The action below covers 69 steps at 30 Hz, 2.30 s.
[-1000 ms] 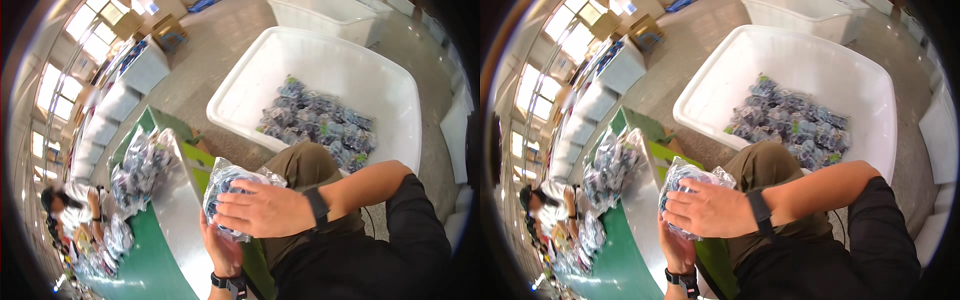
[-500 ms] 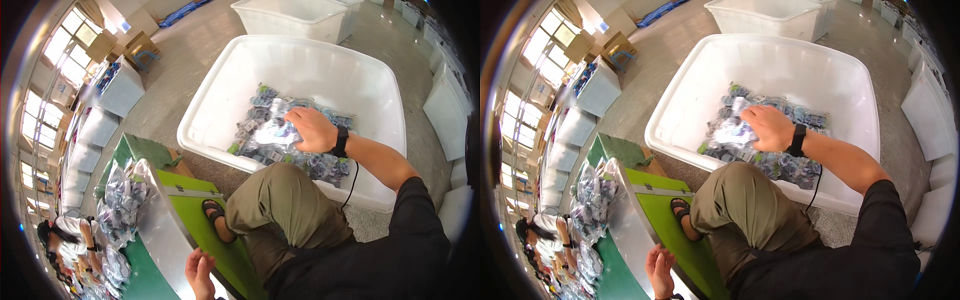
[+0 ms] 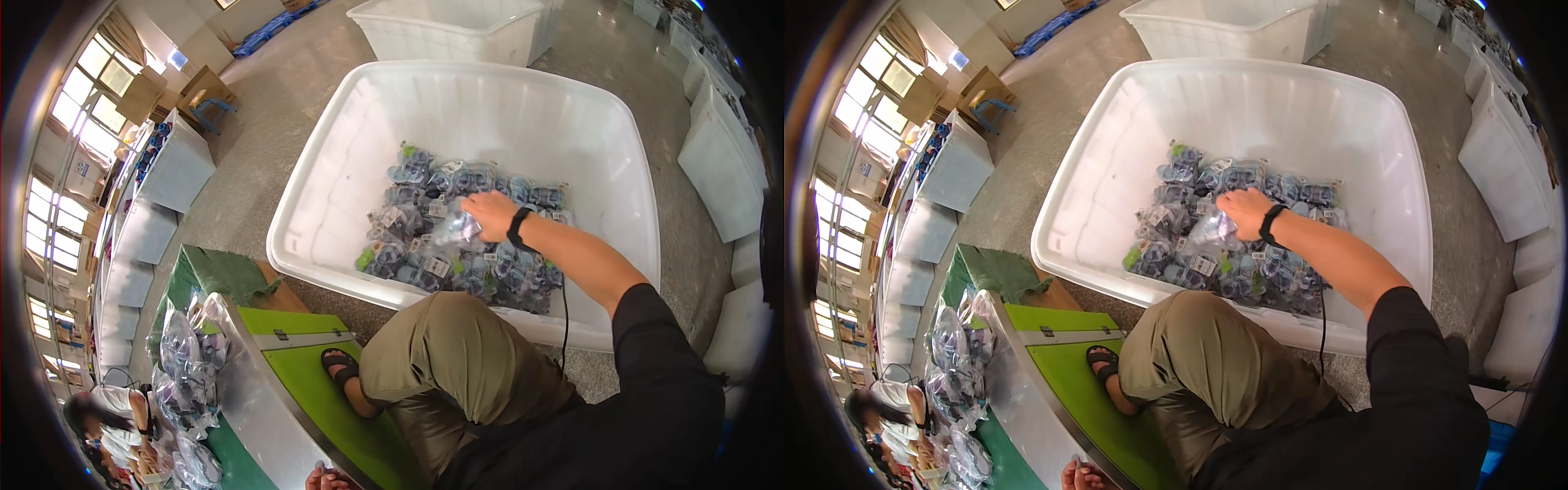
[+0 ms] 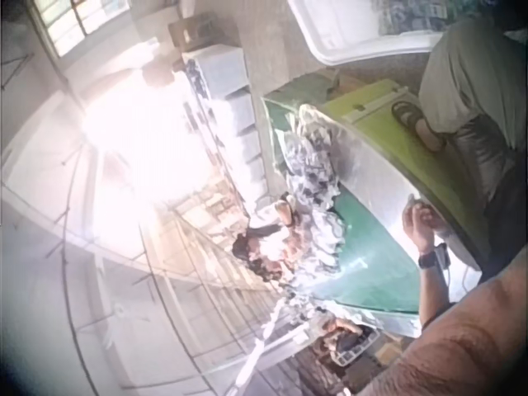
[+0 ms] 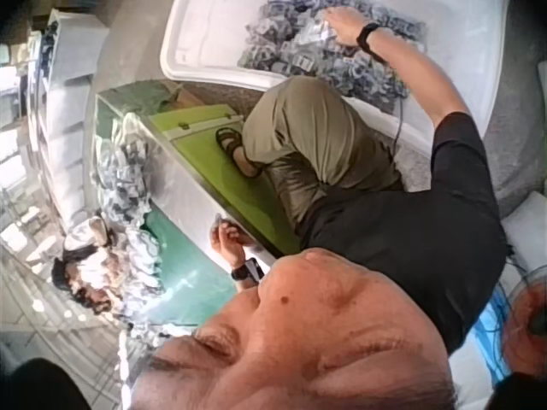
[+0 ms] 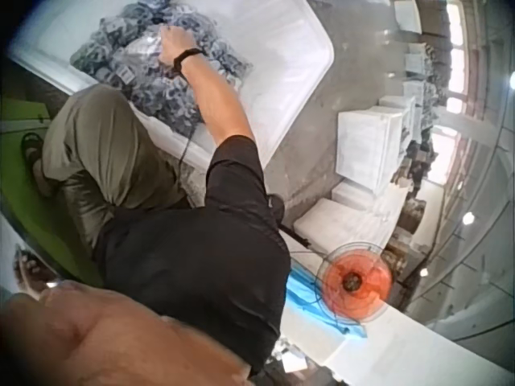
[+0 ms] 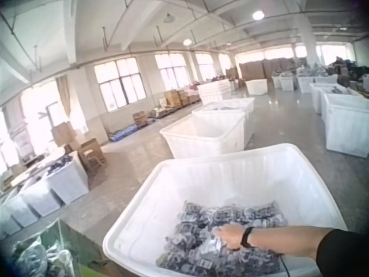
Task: The person picks packaged footwear from a conveyor belt and places them into a large white bin. The person handles multiple packages one at a time, moving them from the belt to the bin.
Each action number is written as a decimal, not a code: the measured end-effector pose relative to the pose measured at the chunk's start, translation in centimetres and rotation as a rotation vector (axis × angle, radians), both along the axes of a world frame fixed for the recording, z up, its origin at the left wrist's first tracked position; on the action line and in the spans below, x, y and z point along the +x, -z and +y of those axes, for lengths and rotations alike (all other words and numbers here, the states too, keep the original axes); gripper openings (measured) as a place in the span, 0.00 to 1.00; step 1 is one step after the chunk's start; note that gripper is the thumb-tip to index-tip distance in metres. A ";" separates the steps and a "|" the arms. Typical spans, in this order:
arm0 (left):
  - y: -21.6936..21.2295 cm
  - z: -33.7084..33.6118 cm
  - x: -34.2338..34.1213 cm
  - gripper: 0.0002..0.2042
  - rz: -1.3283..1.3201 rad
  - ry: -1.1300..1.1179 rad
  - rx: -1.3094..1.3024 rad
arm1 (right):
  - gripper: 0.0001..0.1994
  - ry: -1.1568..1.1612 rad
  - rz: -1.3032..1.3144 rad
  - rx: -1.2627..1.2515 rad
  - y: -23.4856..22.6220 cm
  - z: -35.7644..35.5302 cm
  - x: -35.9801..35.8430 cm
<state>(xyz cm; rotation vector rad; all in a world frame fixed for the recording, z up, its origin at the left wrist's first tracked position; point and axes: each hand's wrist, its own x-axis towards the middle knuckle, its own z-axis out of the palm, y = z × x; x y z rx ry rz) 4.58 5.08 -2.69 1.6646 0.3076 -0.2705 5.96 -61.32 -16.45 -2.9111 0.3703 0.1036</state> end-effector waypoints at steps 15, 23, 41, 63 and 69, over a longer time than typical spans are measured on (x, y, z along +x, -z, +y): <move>2.2 0.5 0.8 0.15 0.028 -0.021 -0.260 | 0.33 -0.224 -0.262 0.327 3.6 -2.2 0.8; 2.4 0.8 0.6 0.17 -0.060 0.150 -0.232 | 0.34 -0.152 -0.352 0.590 8.6 -5.0 2.4; 3.3 2.3 0.3 0.16 -0.099 0.195 -0.362 | 0.33 -0.170 -0.057 0.540 6.8 -5.2 4.7; 3.0 2.8 0.2 0.17 -0.059 0.259 -0.371 | 0.33 -0.090 -0.054 0.513 5.7 -5.9 3.1; 3.2 2.7 0.1 0.17 -0.075 0.250 -0.376 | 0.33 -0.077 -0.038 0.508 6.1 -6.4 2.7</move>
